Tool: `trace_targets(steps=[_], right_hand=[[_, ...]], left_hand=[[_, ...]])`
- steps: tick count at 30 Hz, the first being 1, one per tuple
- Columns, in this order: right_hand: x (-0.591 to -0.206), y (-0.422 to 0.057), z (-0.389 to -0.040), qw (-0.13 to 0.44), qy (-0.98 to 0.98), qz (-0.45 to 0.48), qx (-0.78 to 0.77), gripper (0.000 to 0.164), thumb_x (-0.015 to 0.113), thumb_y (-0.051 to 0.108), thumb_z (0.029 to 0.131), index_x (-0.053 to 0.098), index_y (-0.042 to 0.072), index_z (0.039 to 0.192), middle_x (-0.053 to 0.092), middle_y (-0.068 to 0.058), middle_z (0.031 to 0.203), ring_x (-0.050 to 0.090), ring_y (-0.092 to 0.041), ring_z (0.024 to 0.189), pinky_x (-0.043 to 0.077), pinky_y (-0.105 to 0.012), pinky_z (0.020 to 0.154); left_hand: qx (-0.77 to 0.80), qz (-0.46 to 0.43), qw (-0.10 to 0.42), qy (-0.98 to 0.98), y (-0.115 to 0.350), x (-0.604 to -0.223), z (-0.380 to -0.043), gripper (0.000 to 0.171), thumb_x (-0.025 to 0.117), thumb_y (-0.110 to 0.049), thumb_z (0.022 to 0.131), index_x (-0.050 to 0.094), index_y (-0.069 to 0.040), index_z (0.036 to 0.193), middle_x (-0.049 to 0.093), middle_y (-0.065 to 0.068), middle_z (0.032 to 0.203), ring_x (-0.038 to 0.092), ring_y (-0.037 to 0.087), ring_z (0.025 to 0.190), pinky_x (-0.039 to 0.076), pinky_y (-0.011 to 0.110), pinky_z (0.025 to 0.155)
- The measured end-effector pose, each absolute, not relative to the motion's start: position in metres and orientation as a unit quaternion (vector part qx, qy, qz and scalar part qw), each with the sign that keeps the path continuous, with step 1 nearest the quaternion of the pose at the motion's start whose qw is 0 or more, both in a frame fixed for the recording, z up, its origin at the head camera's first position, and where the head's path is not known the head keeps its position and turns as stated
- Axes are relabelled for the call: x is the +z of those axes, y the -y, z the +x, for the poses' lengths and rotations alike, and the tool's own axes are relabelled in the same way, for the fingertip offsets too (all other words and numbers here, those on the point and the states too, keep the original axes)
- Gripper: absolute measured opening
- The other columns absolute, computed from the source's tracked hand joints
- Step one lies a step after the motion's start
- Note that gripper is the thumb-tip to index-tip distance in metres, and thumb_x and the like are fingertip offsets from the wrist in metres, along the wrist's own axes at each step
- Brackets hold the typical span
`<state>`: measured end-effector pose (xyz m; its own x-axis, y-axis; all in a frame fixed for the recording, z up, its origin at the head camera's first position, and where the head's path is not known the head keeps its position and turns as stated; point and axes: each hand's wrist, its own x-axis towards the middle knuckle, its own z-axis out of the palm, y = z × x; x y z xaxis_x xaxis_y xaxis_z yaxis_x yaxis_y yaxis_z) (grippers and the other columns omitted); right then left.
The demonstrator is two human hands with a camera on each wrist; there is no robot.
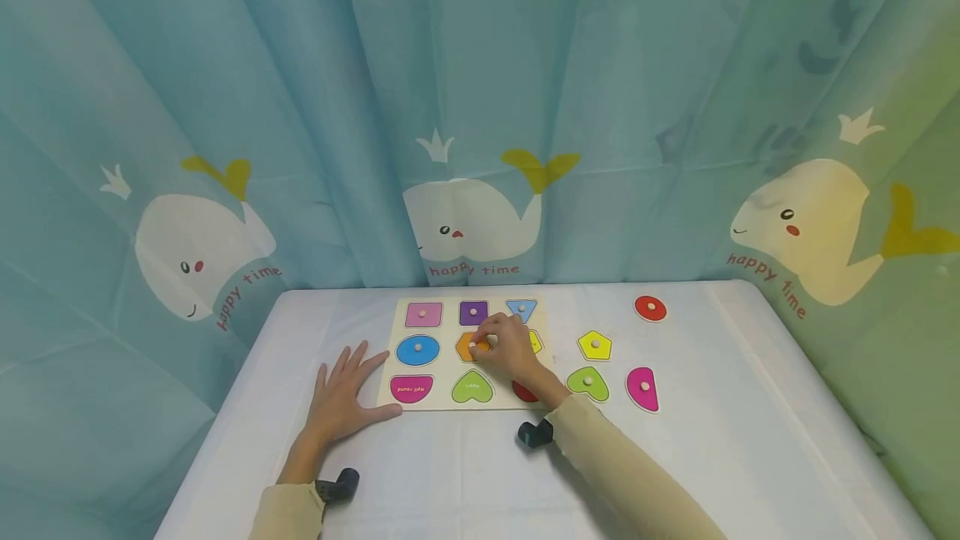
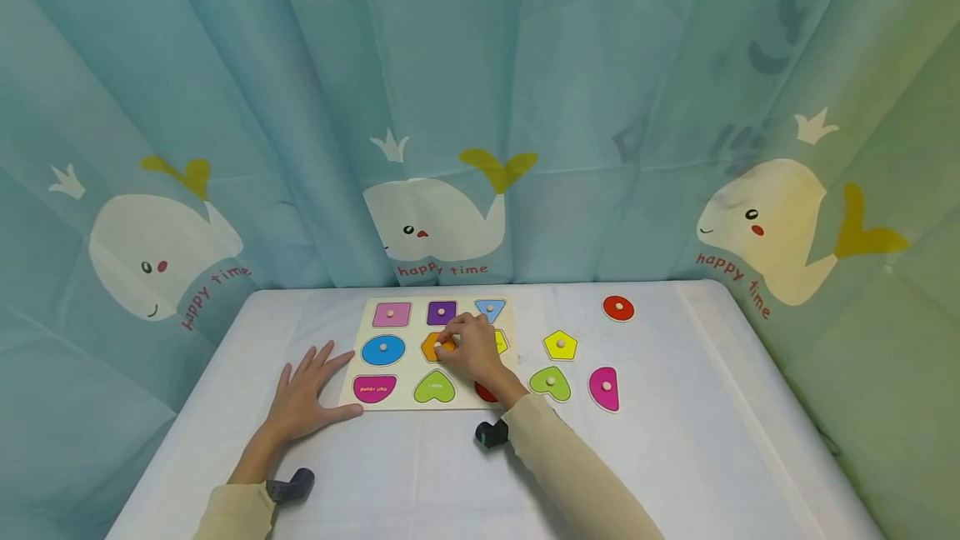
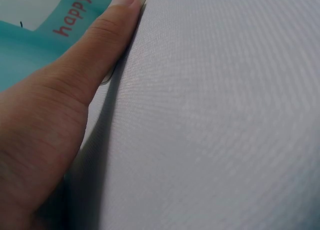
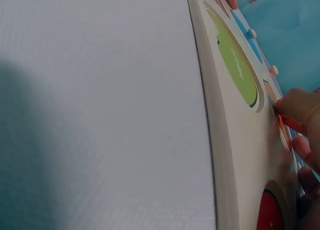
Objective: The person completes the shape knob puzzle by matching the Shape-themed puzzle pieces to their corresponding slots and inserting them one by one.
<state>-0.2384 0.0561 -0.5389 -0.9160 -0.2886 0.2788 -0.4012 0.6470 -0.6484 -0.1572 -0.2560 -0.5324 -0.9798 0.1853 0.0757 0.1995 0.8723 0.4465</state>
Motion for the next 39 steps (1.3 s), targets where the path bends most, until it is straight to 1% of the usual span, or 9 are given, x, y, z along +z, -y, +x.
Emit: trace_targets(steps=[15,20,27,34,39], right_hand=[[-0.5365,-0.0553,-0.2379,0.040,0.909,0.159,0.383,0.008,0.085,0.020,0.084,0.080,0.015,0.083,0.069,-0.006,0.110,0.053,-0.030,0.109,0.041,-0.054,0.096],[-0.5356,-0.0548,-0.2375,0.043,0.908,0.158,0.386,0.007,0.085,0.019,0.084,0.080,0.014,0.083,0.069,-0.006,0.109,0.055,-0.031,0.110,0.042,-0.054,0.096],[-0.5366,-0.0549,-0.2371,0.053,0.906,0.164,0.386,0.007,0.085,0.018,0.083,0.080,0.014,0.082,0.070,-0.006,0.108,0.055,-0.031,0.108,0.042,-0.051,0.092],[-0.5376,-0.0549,-0.2378,0.042,0.908,0.155,0.386,0.007,0.084,0.020,0.085,0.080,0.015,0.083,0.070,-0.007,0.111,0.053,-0.031,0.109,0.042,-0.052,0.095],[-0.5330,-0.0599,-0.2391,0.020,0.903,0.175,0.393,0.008,0.084,0.020,0.086,0.080,0.014,0.088,0.070,-0.006,0.111,0.055,-0.030,0.114,0.042,-0.051,0.099]], left_hand=[[-0.229,-0.097,0.013,0.969,0.2566,-0.5338,-0.1573,0.096,0.084,-0.061,0.072,0.052,-0.019,0.152,0.031,0.021,0.164,0.018,0.050,0.152,0.005,0.078,0.114],[-0.229,-0.101,0.018,0.968,0.2577,-0.5365,-0.1575,0.095,0.084,-0.061,0.072,0.052,-0.019,0.151,0.032,0.021,0.164,0.018,0.050,0.152,0.005,0.079,0.114],[-0.229,-0.100,0.014,0.968,0.2587,-0.5393,-0.1598,0.095,0.083,-0.060,0.072,0.051,-0.020,0.152,0.031,0.020,0.165,0.017,0.049,0.152,0.004,0.078,0.115],[-0.229,-0.101,0.020,0.968,0.2580,-0.5392,-0.1582,0.096,0.083,-0.062,0.071,0.051,-0.020,0.151,0.033,0.021,0.164,0.018,0.050,0.151,0.005,0.079,0.114],[-0.228,-0.102,0.022,0.968,0.2582,-0.5395,-0.1579,0.096,0.083,-0.063,0.071,0.052,-0.020,0.151,0.033,0.022,0.163,0.018,0.050,0.151,0.006,0.080,0.113]])
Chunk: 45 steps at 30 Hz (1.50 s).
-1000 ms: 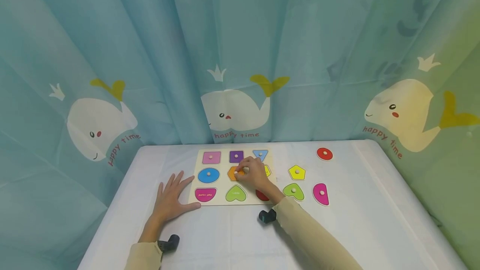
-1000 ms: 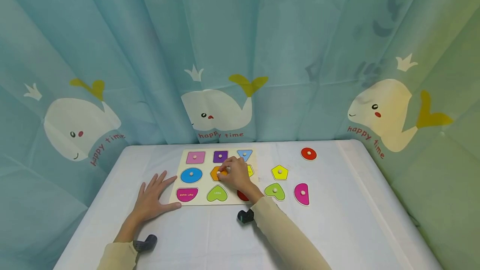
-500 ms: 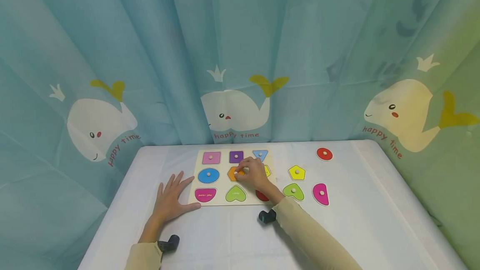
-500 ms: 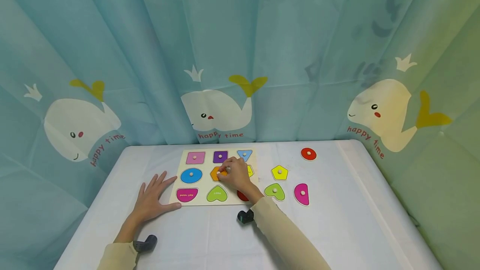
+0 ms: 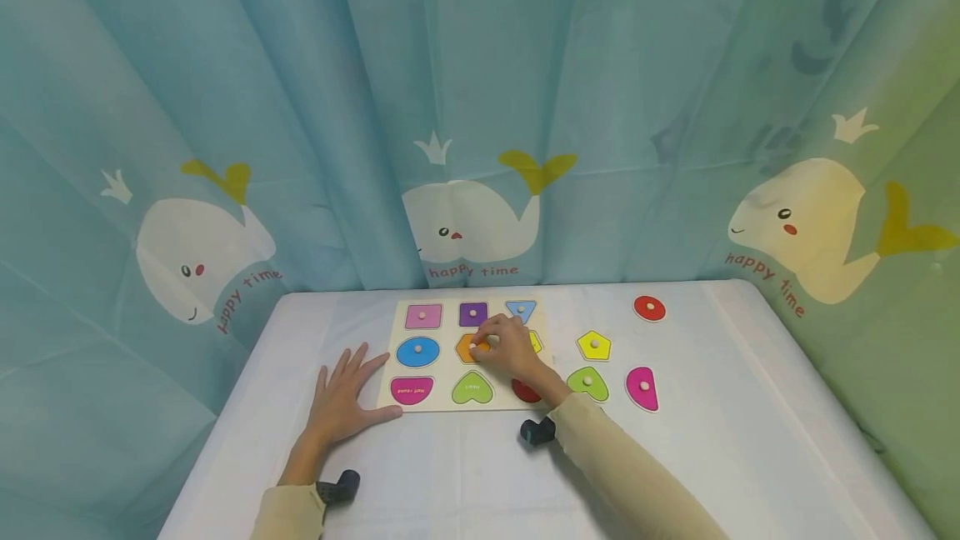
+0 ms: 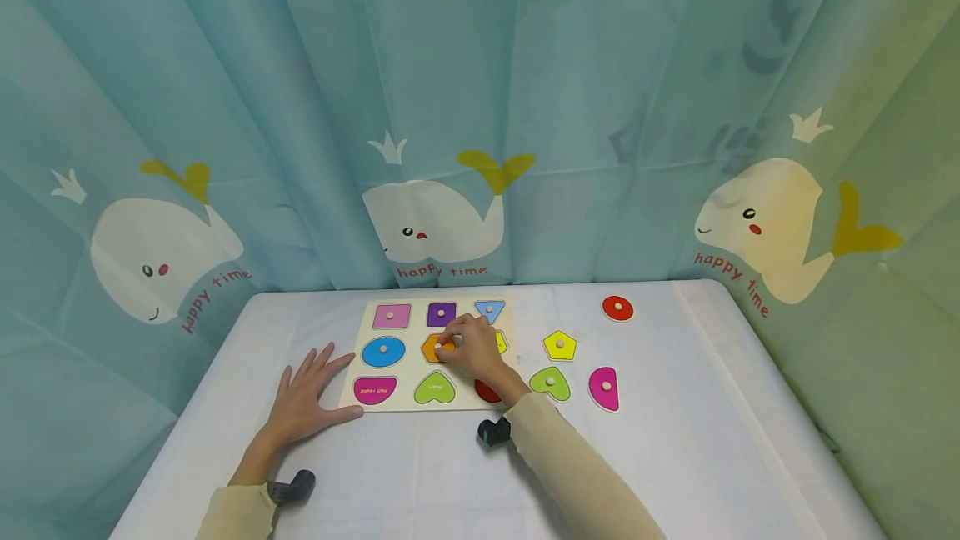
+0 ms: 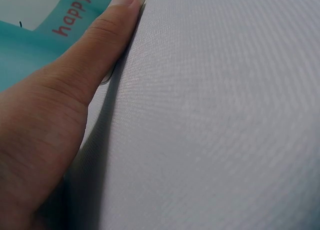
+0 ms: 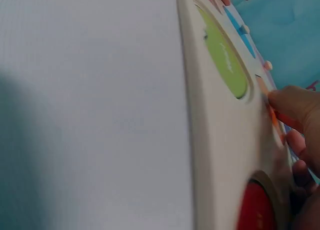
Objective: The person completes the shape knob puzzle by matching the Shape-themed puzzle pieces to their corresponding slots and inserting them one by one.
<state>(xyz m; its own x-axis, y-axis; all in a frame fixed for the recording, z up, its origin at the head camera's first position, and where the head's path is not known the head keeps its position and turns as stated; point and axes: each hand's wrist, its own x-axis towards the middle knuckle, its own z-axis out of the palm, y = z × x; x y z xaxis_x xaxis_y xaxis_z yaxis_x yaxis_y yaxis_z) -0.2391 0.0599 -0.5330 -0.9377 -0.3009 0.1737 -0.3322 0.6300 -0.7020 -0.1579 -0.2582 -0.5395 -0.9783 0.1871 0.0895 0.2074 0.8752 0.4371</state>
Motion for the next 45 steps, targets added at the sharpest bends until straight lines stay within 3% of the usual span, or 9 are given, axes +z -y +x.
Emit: trace_targets(steps=[7,11,15,27,36,45], right_hand=[[-0.519,-0.075,-0.241,-0.017,0.881,0.218,0.419,0.023,0.086,0.021,0.085,0.078,0.012,0.105,0.072,-0.001,0.108,0.060,-0.023,0.108,0.052,-0.042,0.095],[-0.510,-0.089,-0.240,-0.015,0.870,0.234,0.434,0.027,0.084,0.016,0.087,0.077,0.008,0.112,0.073,-0.006,0.111,0.062,-0.026,0.102,0.055,-0.043,0.090],[-0.505,-0.107,-0.239,-0.026,0.879,0.215,0.426,0.029,0.081,0.018,0.090,0.075,0.011,0.117,0.071,-0.004,0.118,0.062,-0.026,0.103,0.055,-0.042,0.092],[-0.496,-0.167,-0.242,0.011,0.893,0.198,0.405,0.034,0.082,0.016,0.088,0.075,0.009,0.121,0.071,-0.008,0.122,0.061,-0.033,0.107,0.052,-0.050,0.091],[-0.491,-0.208,-0.239,-0.026,0.910,0.132,0.393,0.037,0.079,0.023,0.091,0.072,0.015,0.126,0.067,-0.010,0.129,0.057,-0.036,0.116,0.053,-0.053,0.094],[-0.503,-0.246,-0.233,-0.048,0.907,0.089,0.408,0.038,0.079,0.024,0.092,0.072,0.013,0.127,0.063,-0.012,0.134,0.056,-0.037,0.116,0.057,-0.045,0.088]], left_hand=[[-0.230,-0.105,0.027,0.967,0.258,-0.539,-0.156,0.095,0.083,-0.062,0.071,0.053,-0.020,0.150,0.034,0.022,0.163,0.019,0.051,0.151,0.007,0.080,0.113],[-0.229,-0.106,0.032,0.967,0.258,-0.539,-0.157,0.094,0.083,-0.062,0.072,0.053,-0.019,0.150,0.034,0.023,0.162,0.020,0.051,0.150,0.007,0.080,0.112],[-0.229,-0.102,0.025,0.968,0.256,-0.538,-0.157,0.094,0.083,-0.061,0.072,0.052,-0.019,0.150,0.033,0.022,0.163,0.019,0.051,0.151,0.006,0.080,0.113],[-0.224,-0.098,0.010,0.970,0.256,-0.533,-0.158,0.094,0.083,-0.058,0.074,0.051,-0.018,0.152,0.031,0.022,0.164,0.017,0.050,0.152,0.005,0.078,0.115],[-0.226,-0.098,0.003,0.969,0.256,-0.530,-0.160,0.094,0.082,-0.059,0.074,0.049,-0.018,0.153,0.029,0.022,0.165,0.016,0.050,0.152,0.004,0.078,0.115],[-0.228,-0.102,0.006,0.968,0.258,-0.534,-0.161,0.095,0.083,-0.060,0.074,0.049,-0.019,0.153,0.029,0.022,0.165,0.016,0.050,0.152,0.004,0.078,0.115]])
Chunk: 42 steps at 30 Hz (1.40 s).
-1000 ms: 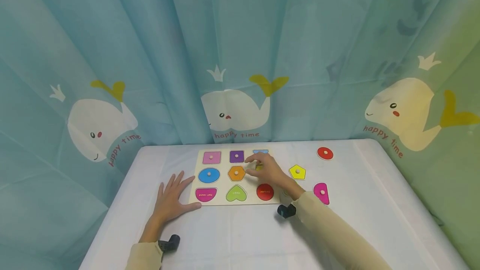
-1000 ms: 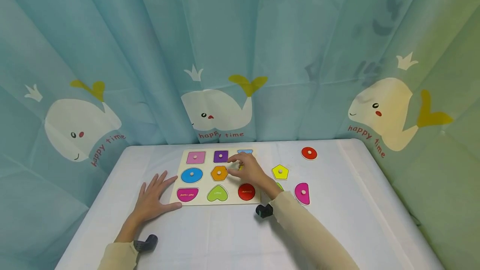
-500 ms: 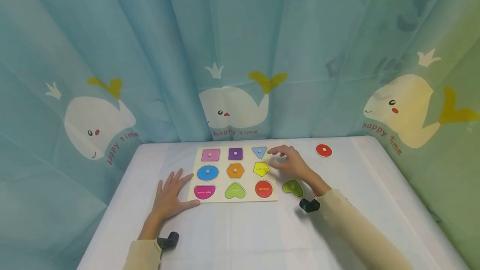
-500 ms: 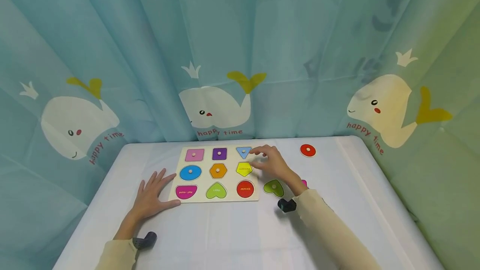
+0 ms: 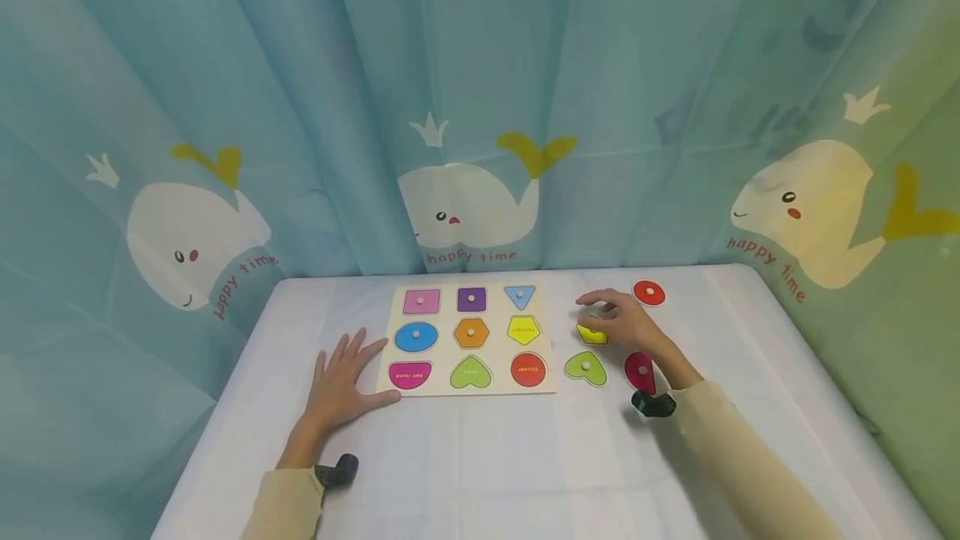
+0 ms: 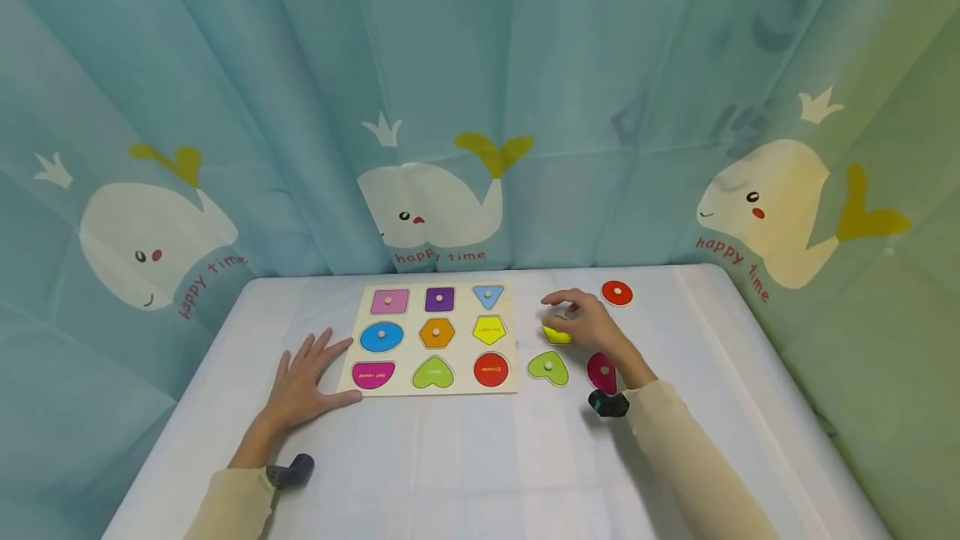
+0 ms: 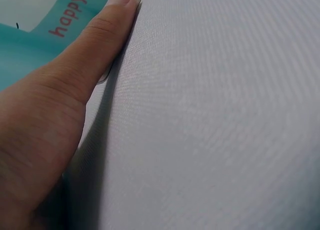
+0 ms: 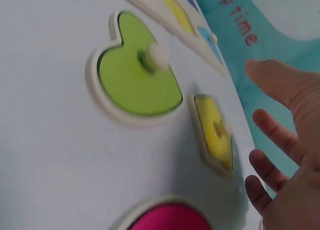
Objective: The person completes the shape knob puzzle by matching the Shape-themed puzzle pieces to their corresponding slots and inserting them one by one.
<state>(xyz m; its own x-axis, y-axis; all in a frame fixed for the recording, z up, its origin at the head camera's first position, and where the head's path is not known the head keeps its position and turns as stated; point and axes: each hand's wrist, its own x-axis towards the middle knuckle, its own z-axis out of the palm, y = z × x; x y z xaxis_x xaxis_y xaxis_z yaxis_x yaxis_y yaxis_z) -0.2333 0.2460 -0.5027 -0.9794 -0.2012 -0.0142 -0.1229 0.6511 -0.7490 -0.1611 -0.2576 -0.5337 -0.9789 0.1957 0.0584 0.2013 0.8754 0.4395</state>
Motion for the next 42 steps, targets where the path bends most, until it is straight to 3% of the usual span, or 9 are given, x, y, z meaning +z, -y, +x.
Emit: trace_targets(steps=[6,16,34,42], right_hand=[[-0.510,-0.260,-0.228,0.046,-0.914,-0.060,-0.398,0.039,0.080,0.024,0.090,0.072,0.013,0.127,0.062,-0.015,0.135,0.057,-0.036,0.115,0.059,-0.043,0.086],[-0.521,-0.266,-0.229,0.069,-0.919,-0.057,-0.384,0.034,0.081,0.023,0.089,0.075,0.013,0.122,0.063,-0.017,0.133,0.053,-0.042,0.127,0.048,-0.061,0.104],[-0.530,-0.265,-0.231,0.042,-0.916,-0.062,-0.394,0.015,0.082,0.016,0.089,0.078,0.012,0.103,0.064,-0.017,0.127,0.054,-0.040,0.128,0.045,-0.058,0.108],[-0.529,-0.263,-0.228,0.039,-0.920,-0.045,-0.387,0.017,0.080,0.022,0.090,0.079,0.011,0.103,0.062,-0.019,0.131,0.051,-0.042,0.132,0.044,-0.060,0.109]], left_hand=[[-0.223,-0.103,0.004,0.969,0.260,-0.538,-0.164,0.096,0.082,-0.061,0.074,0.048,-0.019,0.153,0.028,0.022,0.165,0.015,0.050,0.153,0.003,0.078,0.115],[-0.223,-0.098,-0.004,0.970,0.259,-0.535,-0.163,0.096,0.082,-0.059,0.074,0.047,-0.019,0.154,0.027,0.021,0.166,0.014,0.049,0.153,0.003,0.077,0.115],[-0.221,-0.098,-0.010,0.970,0.258,-0.534,-0.164,0.096,0.082,-0.057,0.075,0.046,-0.018,0.154,0.026,0.022,0.166,0.013,0.049,0.153,0.002,0.077,0.116],[-0.226,-0.096,-0.007,0.969,0.257,-0.534,-0.164,0.096,0.083,-0.058,0.074,0.048,-0.018,0.154,0.027,0.022,0.166,0.014,0.049,0.153,0.002,0.077,0.115]])
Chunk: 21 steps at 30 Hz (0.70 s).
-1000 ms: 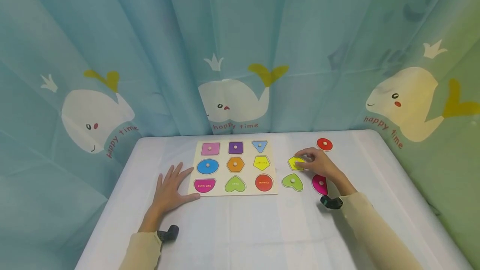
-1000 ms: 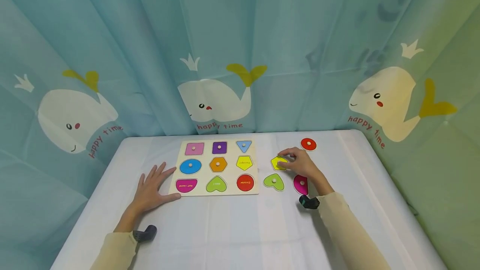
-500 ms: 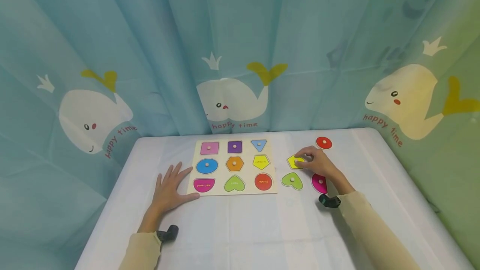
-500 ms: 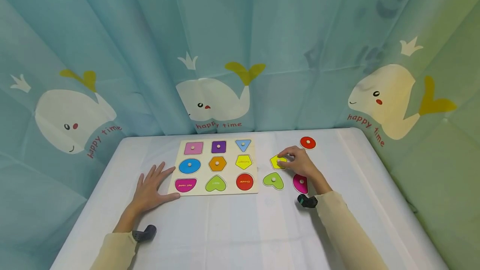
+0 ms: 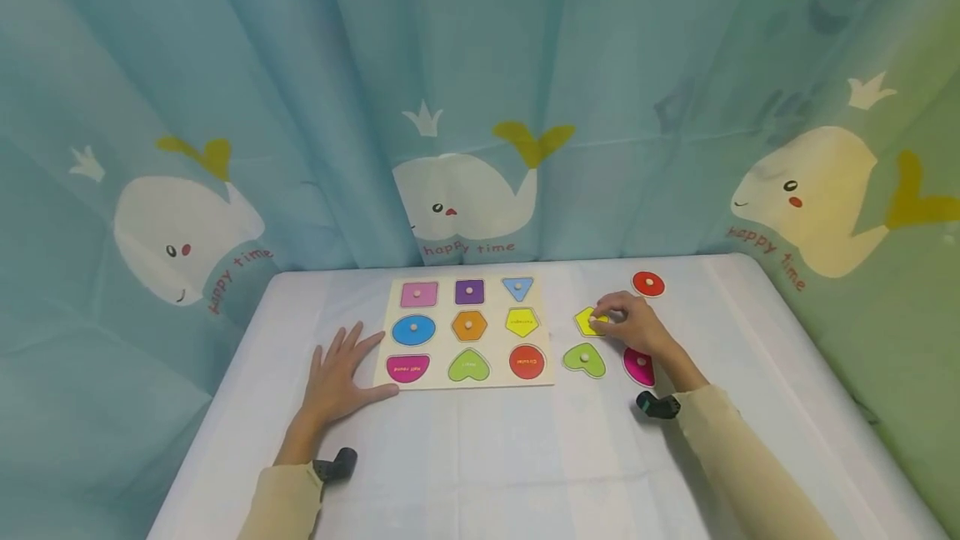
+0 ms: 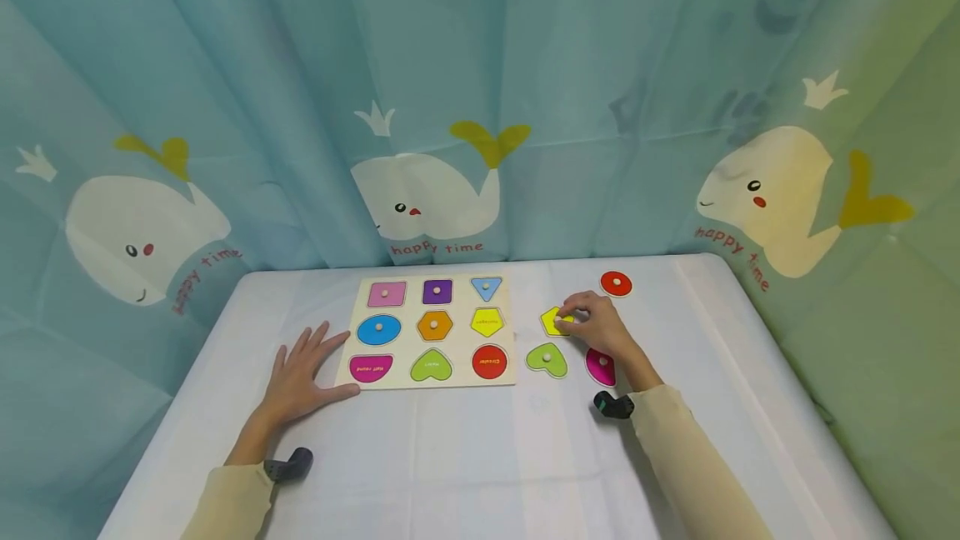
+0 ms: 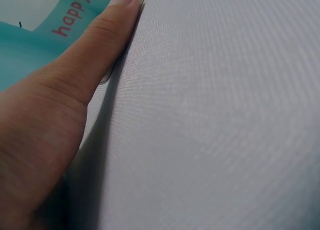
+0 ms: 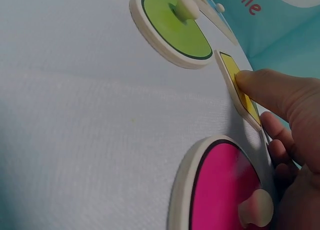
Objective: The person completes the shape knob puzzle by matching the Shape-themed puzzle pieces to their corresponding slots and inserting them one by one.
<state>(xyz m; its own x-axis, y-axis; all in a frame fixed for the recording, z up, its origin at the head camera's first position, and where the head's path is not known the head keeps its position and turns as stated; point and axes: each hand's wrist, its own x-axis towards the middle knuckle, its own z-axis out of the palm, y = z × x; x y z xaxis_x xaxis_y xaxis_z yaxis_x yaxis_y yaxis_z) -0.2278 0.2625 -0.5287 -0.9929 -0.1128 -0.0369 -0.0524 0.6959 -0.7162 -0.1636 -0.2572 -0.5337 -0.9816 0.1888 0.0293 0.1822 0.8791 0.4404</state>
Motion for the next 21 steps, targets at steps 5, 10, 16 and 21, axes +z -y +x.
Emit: trace_targets(steps=[5,10,16,21], right_hand=[[-0.5267,-0.2627,-0.2258,0.033,-0.924,-0.040,-0.379,0.019,0.079,0.021,0.091,0.079,0.010,0.106,0.062,-0.019,0.133,0.049,-0.043,0.135,0.042,-0.062,0.110],[-0.5263,-0.2623,-0.2244,0.023,-0.924,-0.041,-0.379,0.019,0.079,0.020,0.091,0.080,0.010,0.106,0.062,-0.018,0.133,0.049,-0.042,0.135,0.042,-0.063,0.110],[-0.5288,-0.2622,-0.2243,0.014,-0.922,-0.049,-0.385,0.015,0.080,0.016,0.090,0.081,0.009,0.103,0.064,-0.019,0.129,0.051,-0.042,0.132,0.043,-0.061,0.110],[-0.5286,-0.2590,-0.2229,0.007,-0.922,-0.051,-0.384,0.012,0.080,0.014,0.090,0.080,0.007,0.100,0.064,-0.019,0.126,0.054,-0.041,0.127,0.045,-0.059,0.108]], left_hand=[[0.223,0.099,0.004,-0.970,0.2560,-0.5324,-0.1660,0.096,0.083,-0.057,0.074,0.048,-0.018,0.154,0.027,0.022,0.166,0.014,0.049,0.153,0.002,0.077,0.116],[0.219,0.100,0.001,-0.971,0.2566,-0.5323,-0.1674,0.096,0.083,-0.057,0.074,0.048,-0.018,0.154,0.027,0.021,0.166,0.014,0.049,0.153,0.002,0.077,0.116],[0.219,0.100,0.001,-0.971,0.2576,-0.5331,-0.1649,0.096,0.083,-0.059,0.074,0.047,-0.019,0.154,0.027,0.021,0.166,0.014,0.049,0.153,0.003,0.077,0.116],[0.223,0.099,0.001,-0.970,0.2582,-0.5361,-0.1622,0.097,0.082,-0.060,0.073,0.048,-0.019,0.154,0.028,0.021,0.166,0.015,0.050,0.153,0.003,0.077,0.115]])
